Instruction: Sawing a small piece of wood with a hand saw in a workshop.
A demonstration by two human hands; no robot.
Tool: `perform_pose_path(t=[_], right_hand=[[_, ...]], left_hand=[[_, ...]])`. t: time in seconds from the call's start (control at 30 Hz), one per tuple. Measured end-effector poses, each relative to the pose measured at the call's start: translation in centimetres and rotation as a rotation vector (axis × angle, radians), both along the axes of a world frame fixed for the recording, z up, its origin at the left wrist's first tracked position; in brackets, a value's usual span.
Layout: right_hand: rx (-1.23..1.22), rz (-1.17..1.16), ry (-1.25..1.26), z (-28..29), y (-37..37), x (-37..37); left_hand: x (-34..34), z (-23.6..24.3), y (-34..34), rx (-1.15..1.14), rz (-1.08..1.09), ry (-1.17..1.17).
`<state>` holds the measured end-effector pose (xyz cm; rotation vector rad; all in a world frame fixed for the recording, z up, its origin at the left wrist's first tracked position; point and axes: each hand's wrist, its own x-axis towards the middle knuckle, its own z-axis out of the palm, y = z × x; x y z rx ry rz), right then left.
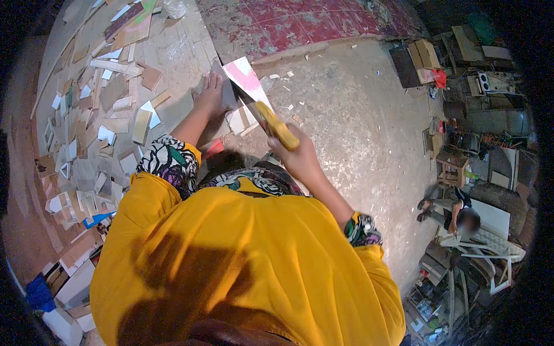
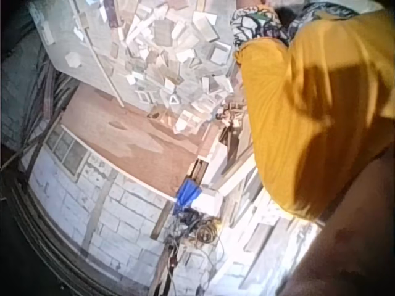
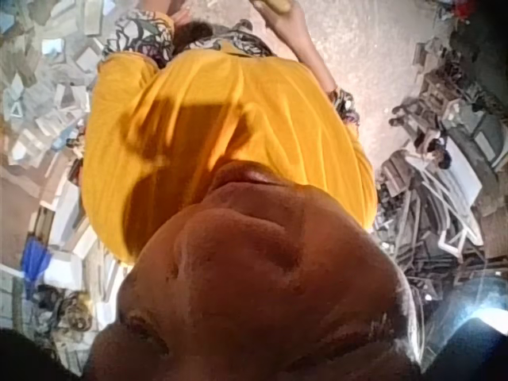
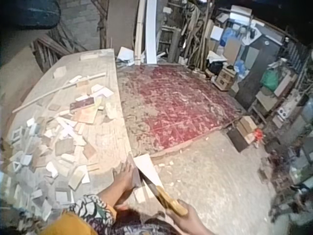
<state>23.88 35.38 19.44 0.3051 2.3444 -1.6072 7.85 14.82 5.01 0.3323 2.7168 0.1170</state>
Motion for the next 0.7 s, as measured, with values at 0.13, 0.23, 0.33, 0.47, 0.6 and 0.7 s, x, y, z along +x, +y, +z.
perform_pose_path(t=[0.13,0.23,0.33,0.47,0.6,0.7], right_hand=[[-0.040,0.008,-0.051,2.1,-1.0,-4.9],[-0.155,0.028,-0.160,2.0,-0.5,-5.8],[-0.234,0.036,-0.156,1.5,-0.6,-6.1],[-0.235,0.060,-0.083,-1.0,-1.8,-8.0],[-0.063,0.062,-0.176,-9.3,-4.0,-9.1],[-0.096,-0.001,-0.149,-9.2,-2.0,-8.8]], left_hand=[[-0.1,0.2,0.0,-0.022,-0.045,0.019],[-0.1,-0.2,0.1,-0.019,-0.027,-0.001],[0.0,-0.5,-0.1,-0.001,-0.034,0.015],[0.1,0.1,-0.3,0.010,-0.023,-0.007],[-0.2,-1.1,0.2,0.053,0.013,-0.055],[-0.3,-0.5,0.4,0.095,0.024,-0.003]])
